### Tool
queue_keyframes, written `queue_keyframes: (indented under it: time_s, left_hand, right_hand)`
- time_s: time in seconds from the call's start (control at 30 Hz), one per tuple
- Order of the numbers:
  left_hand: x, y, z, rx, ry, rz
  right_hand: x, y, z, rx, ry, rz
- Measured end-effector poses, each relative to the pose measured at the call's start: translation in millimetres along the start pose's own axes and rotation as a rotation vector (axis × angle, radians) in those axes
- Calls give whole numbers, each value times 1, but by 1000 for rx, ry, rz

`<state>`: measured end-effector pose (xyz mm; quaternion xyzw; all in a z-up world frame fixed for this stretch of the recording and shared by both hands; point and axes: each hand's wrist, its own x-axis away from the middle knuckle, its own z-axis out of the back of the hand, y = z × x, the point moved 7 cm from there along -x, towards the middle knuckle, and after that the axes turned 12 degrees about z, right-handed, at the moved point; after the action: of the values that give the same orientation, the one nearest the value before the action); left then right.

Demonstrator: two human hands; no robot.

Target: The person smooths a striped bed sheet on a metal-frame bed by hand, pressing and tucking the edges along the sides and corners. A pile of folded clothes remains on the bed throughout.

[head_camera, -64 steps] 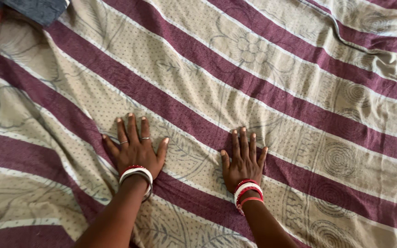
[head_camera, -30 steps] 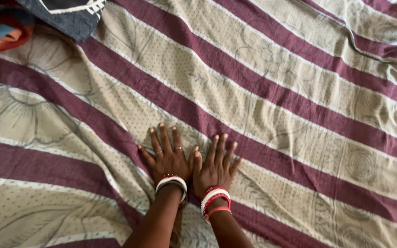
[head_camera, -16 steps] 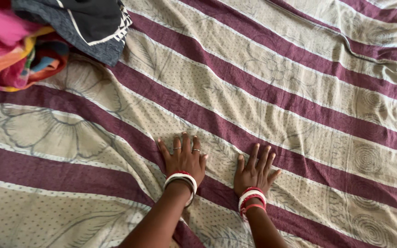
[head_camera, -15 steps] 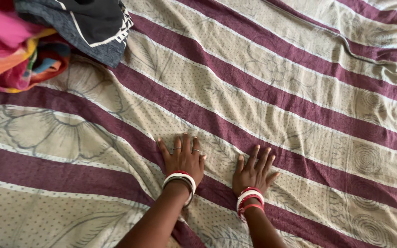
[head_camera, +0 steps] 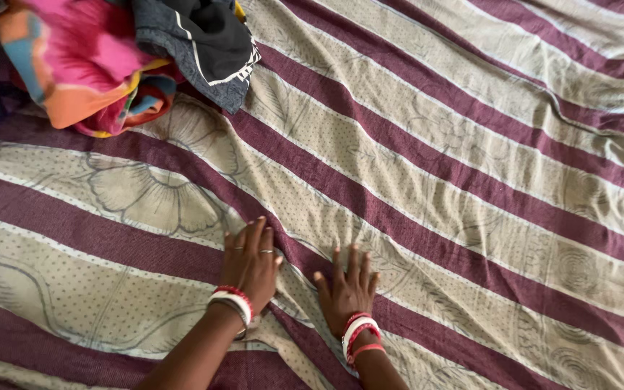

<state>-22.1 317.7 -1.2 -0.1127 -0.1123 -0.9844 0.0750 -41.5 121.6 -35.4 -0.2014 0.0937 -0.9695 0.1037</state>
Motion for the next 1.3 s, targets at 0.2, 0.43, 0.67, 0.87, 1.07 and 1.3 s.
queue_keyframes:
  time_s: [0.2, 0.43, 0.67, 0.87, 1.07, 1.3]
  left_hand:
    - [30, -34, 3, 107, 159, 18]
    - [39, -50, -5, 78, 24, 51]
    - [45, -52, 4, 56, 128, 13]
    - [51, -65, 0, 19, 91, 67]
    - [53, -67, -2, -6, 129, 52]
    - [69, -93, 24, -130, 74, 113]
  right_hand:
    - [36, -22, 15, -141, 354, 296]
    - [32, -23, 11, -88, 395, 263]
    - [29, -21, 7, -26, 390, 237]
    - [32, -18, 1, -74, 334, 205]
    - [29, -18, -4, 30, 323, 217]
    - [37, 23, 23, 123, 230, -75]
